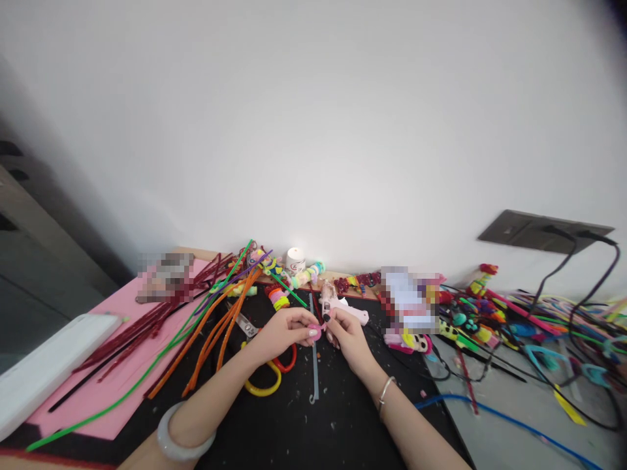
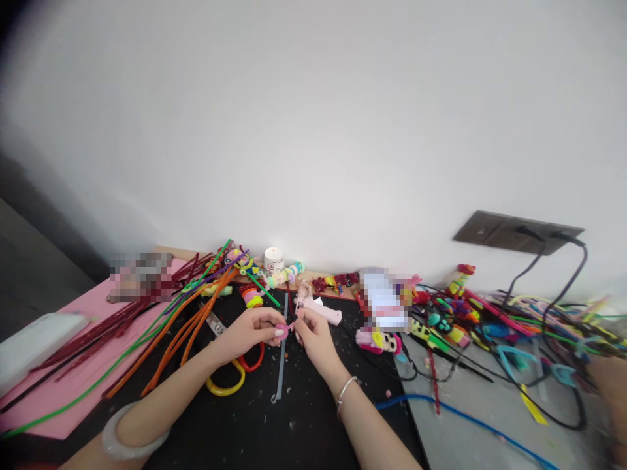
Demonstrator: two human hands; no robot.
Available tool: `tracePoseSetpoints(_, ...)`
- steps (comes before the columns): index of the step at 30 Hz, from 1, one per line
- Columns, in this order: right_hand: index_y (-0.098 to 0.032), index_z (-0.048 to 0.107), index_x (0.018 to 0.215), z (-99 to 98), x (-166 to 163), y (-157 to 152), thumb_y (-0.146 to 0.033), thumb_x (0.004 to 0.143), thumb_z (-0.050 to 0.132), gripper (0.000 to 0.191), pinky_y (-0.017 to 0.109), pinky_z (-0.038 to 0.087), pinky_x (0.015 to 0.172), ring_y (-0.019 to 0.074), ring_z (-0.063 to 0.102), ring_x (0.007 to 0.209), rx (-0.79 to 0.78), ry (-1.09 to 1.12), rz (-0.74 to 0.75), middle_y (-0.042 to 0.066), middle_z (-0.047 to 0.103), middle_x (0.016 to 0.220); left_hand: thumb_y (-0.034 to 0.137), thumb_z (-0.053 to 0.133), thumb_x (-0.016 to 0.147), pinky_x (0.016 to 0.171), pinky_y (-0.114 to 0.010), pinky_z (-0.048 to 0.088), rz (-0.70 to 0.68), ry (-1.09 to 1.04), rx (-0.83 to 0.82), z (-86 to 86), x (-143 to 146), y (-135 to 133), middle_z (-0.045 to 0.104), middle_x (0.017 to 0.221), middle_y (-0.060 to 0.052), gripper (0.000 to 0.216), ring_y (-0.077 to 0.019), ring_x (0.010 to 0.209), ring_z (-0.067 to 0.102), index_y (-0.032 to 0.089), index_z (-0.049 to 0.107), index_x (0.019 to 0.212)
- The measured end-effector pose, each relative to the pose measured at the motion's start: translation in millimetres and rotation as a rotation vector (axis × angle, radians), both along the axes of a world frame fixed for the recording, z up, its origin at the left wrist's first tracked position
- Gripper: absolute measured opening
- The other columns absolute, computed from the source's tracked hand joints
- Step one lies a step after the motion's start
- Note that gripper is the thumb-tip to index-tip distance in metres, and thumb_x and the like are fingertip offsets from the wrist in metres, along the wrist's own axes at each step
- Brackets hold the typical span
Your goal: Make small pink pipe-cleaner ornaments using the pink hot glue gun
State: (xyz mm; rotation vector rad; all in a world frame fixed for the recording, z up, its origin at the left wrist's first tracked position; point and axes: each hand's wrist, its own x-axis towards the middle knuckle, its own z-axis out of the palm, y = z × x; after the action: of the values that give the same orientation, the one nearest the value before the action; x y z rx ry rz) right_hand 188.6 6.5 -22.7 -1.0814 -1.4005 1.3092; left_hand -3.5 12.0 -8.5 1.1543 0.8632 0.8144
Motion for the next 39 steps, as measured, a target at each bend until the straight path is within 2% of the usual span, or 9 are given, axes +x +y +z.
tracePoseSetpoints(10, -0.026, 0.048, 0.065, -0.4, -0.2, -0.4, -0.058, 0.086, 0.068, 0.043, 0.028, 0.023, 0.049, 0.0106, 0.031, 0.047, 0.000, 0.006, 0.015, -0.009, 0.041, 0.051, 0.041, 0.094, 0.067, 0.067, -0.028, 0.059, 0.002, 0.003, 0.017, 1.5, -0.3, -0.3, 0.076, 0.072, -0.001, 0.036, -0.0163, 0.065, 0.073, 0.017, 0.073, 0.082)
tracePoseSetpoints(20, -0.025, 0.047, 0.057, 2.0, -2.5, -1.2, -0.051, 0.086, 0.067, 0.044, 0.028, 0.028, 0.052, 0.0132, 0.031, 0.052, 0.111, -0.102, -0.009, -0.007, 0.037, 0.053, 0.037, 0.090, 0.072, 0.069, -0.030, 0.059, -0.073, 0.037, 0.030, 0.4, 0.2, -3.9, 0.075, 0.068, -0.002, 0.029, -0.0169, 0.063, 0.072, 0.017, 0.071, 0.078)
tracePoseSetpoints(23, -0.026, 0.048, 0.060, 2.1, -0.6, -1.6, -0.051, 0.087, 0.064, 0.040, 0.029, 0.031, 0.054, 0.0143, 0.034, 0.053, 0.125, -0.113, -0.052, -0.006, 0.041, 0.055, 0.037, 0.089, 0.072, 0.069, -0.029, 0.059, -0.026, 0.033, 0.054, 1.7, 0.6, -2.6, 0.075, 0.070, -0.001, 0.028, -0.0167, 0.065, 0.072, 0.017, 0.072, 0.079)
tracePoseSetpoints(25, -0.025, 0.055, 0.067, 1.0, 2.8, -1.1, -0.047, 0.089, 0.061, 0.032, 0.030, 0.035, 0.057, 0.0160, 0.040, 0.056, 0.178, -0.140, -0.139, -0.004, 0.048, 0.060, 0.038, 0.090, 0.071, 0.067, -0.028, 0.059, 0.045, 0.020, 0.075, 2.8, 0.3, -0.5, 0.074, 0.073, -0.001, 0.029, -0.0161, 0.065, 0.072, 0.017, 0.072, 0.080)
tracePoseSetpoints(28, -0.023, 0.064, 0.091, -1.7, 9.7, 1.5, -0.034, 0.089, 0.056, 0.014, 0.033, 0.045, 0.066, 0.0208, 0.054, 0.066, 0.307, -0.297, -0.360, 0.002, 0.063, 0.076, 0.040, 0.092, 0.068, 0.067, -0.029, 0.061, 0.171, -0.013, 0.075, 3.9, -0.8, 2.6, 0.074, 0.076, 0.000, 0.034, -0.0152, 0.064, 0.071, 0.017, 0.072, 0.082)
tracePoseSetpoints(31, -0.020, 0.066, 0.108, -5.2, 15.4, 5.2, -0.020, 0.081, 0.054, 0.030, 0.042, 0.049, 0.089, 0.0299, 0.063, 0.100, 0.477, -0.581, -0.517, 0.012, 0.072, 0.106, 0.042, 0.094, 0.066, 0.072, -0.032, 0.064, 0.264, -0.045, 0.062, 4.2, -1.7, 3.9, 0.074, 0.079, -0.001, 0.038, -0.0159, 0.068, 0.072, 0.017, 0.074, 0.085)
tracePoseSetpoints(33, -0.020, 0.066, 0.117, -7.7, 17.6, 7.4, -0.015, 0.077, 0.054, 0.042, 0.045, 0.047, 0.095, 0.0331, 0.061, 0.113, 0.504, -0.783, -0.552, 0.014, 0.071, 0.120, 0.043, 0.094, 0.066, 0.074, -0.033, 0.065, 0.301, -0.055, 0.063, 4.4, -1.9, 4.1, 0.074, 0.081, -0.001, 0.039, -0.0165, 0.071, 0.072, 0.016, 0.075, 0.086)
tracePoseSetpoints(35, -0.020, 0.065, 0.123, -10.0, 19.0, 8.9, -0.012, 0.076, 0.054, 0.050, 0.046, 0.046, 0.096, 0.0336, 0.060, 0.115, 0.473, -0.936, -0.545, 0.014, 0.069, 0.126, 0.043, 0.094, 0.066, 0.076, -0.034, 0.066, 0.320, -0.057, 0.064, 4.7, -1.9, 4.1, 0.074, 0.081, -0.002, 0.038, -0.0170, 0.072, 0.073, 0.016, 0.075, 0.086)
tracePoseSetpoints(39, -0.021, 0.066, 0.128, -12.4, 22.0, 10.6, -0.011, 0.077, 0.059, 0.052, 0.045, 0.046, 0.095, 0.0329, 0.060, 0.112, 0.414, -1.053, -0.495, 0.014, 0.068, 0.128, 0.043, 0.092, 0.068, 0.079, -0.035, 0.066, 0.350, -0.041, 0.067, 5.2, -2.4, 4.1, 0.076, 0.082, -0.002, 0.037, -0.0175, 0.074, 0.073, 0.017, 0.076, 0.087)
